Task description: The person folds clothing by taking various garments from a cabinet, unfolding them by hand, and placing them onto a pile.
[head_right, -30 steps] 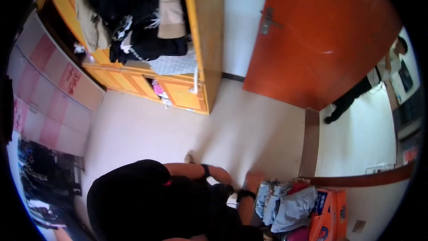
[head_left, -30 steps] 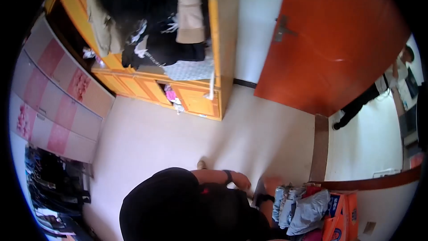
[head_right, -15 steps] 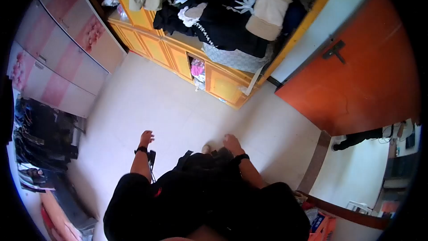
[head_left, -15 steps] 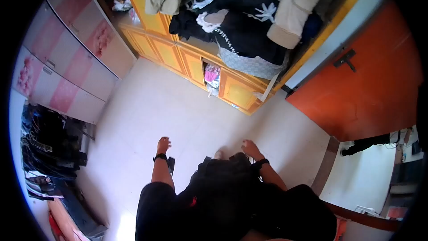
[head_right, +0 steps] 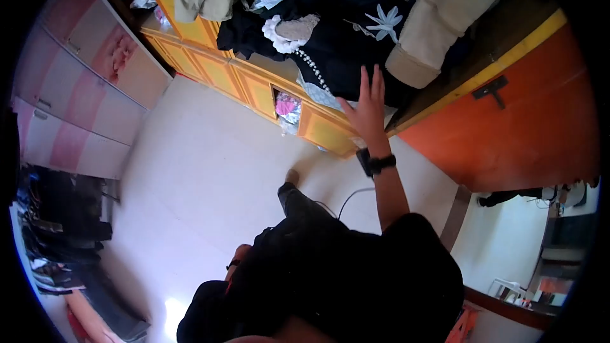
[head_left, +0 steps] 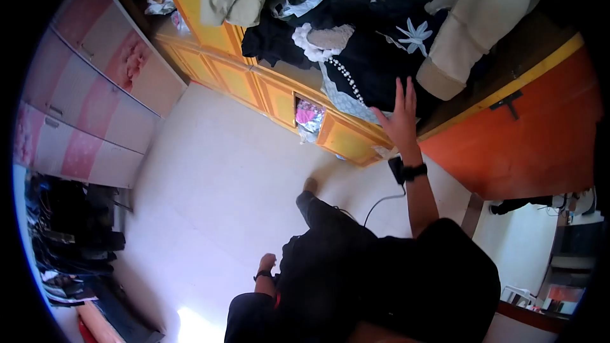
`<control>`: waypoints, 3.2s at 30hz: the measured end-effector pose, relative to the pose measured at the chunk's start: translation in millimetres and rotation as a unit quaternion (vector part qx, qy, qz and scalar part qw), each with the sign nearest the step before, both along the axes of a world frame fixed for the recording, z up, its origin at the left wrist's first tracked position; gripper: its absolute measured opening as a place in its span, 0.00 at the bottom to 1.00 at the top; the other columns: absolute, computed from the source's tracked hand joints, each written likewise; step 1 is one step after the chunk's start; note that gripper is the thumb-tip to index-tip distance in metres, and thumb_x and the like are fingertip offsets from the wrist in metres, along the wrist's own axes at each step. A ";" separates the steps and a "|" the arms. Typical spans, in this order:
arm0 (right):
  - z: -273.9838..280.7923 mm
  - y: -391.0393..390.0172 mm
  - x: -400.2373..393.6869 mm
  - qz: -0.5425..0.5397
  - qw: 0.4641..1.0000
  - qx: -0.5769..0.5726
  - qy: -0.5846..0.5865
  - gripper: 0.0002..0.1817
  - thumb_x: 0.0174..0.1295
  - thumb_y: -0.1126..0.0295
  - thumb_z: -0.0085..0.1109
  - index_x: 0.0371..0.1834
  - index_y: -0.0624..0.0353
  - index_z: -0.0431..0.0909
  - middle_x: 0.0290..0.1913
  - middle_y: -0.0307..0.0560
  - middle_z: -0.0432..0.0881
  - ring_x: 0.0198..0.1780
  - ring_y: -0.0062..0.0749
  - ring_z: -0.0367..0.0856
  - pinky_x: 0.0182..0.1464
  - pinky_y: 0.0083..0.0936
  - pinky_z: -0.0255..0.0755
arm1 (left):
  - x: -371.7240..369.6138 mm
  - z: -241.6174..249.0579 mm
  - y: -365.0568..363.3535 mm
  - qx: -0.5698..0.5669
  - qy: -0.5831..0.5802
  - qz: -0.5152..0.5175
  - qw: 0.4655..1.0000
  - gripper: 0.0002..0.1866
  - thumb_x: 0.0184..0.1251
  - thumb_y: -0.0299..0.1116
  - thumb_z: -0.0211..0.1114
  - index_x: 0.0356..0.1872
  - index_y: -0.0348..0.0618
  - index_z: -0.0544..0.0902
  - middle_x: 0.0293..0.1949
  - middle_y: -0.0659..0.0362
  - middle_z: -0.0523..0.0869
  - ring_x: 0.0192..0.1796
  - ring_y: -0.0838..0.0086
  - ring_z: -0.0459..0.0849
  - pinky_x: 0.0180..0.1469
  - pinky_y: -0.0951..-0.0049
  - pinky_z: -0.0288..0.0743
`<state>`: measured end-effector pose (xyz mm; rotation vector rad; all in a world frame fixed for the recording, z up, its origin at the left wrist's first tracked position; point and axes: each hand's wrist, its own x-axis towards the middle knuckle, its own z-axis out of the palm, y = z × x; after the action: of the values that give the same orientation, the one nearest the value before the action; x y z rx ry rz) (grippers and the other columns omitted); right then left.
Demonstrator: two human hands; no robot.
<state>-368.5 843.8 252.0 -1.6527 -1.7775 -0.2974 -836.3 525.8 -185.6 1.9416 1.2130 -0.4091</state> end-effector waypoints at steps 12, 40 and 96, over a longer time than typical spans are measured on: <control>-61.4 63.4 71.4 -0.137 0.938 -0.037 0.318 0.26 0.48 0.76 0.57 0.56 0.59 0.69 0.55 0.55 0.73 0.55 0.45 0.71 0.59 0.27 0.62 | 47.4 66.3 312.3 -0.170 -0.076 0.261 0.947 0.17 0.61 0.40 0.51 0.39 0.36 0.78 0.37 0.50 0.82 0.38 0.61 0.81 0.42 0.63 0.74; 125.6 -13.7 -148.8 0.031 0.752 0.395 0.528 0.12 0.65 0.61 0.47 0.47 0.54 0.67 0.43 0.43 0.75 0.49 0.33 0.70 0.53 0.26 0.60 | 279.4 409.4 565.3 -0.490 -0.515 -0.099 0.697 0.34 0.68 0.37 0.55 0.68 0.42 0.48 0.54 0.55 0.71 0.52 0.76 0.72 0.56 0.74 0.66; 4.4 -376.2 -348.9 -0.888 0.358 0.281 0.069 0.14 0.65 0.67 0.42 0.47 0.65 0.70 0.45 0.45 0.74 0.52 0.29 0.69 0.52 0.25 0.65 | 366.8 301.7 63.0 -0.230 -0.329 -0.763 0.506 0.52 0.39 0.38 0.71 0.65 0.37 0.48 0.62 0.41 0.51 0.64 0.47 0.52 0.66 0.59 0.52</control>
<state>-717.5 467.6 256.3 -2.0353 1.0221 -1.3419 -469.5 588.8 116.1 1.8005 -1.2849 -0.6090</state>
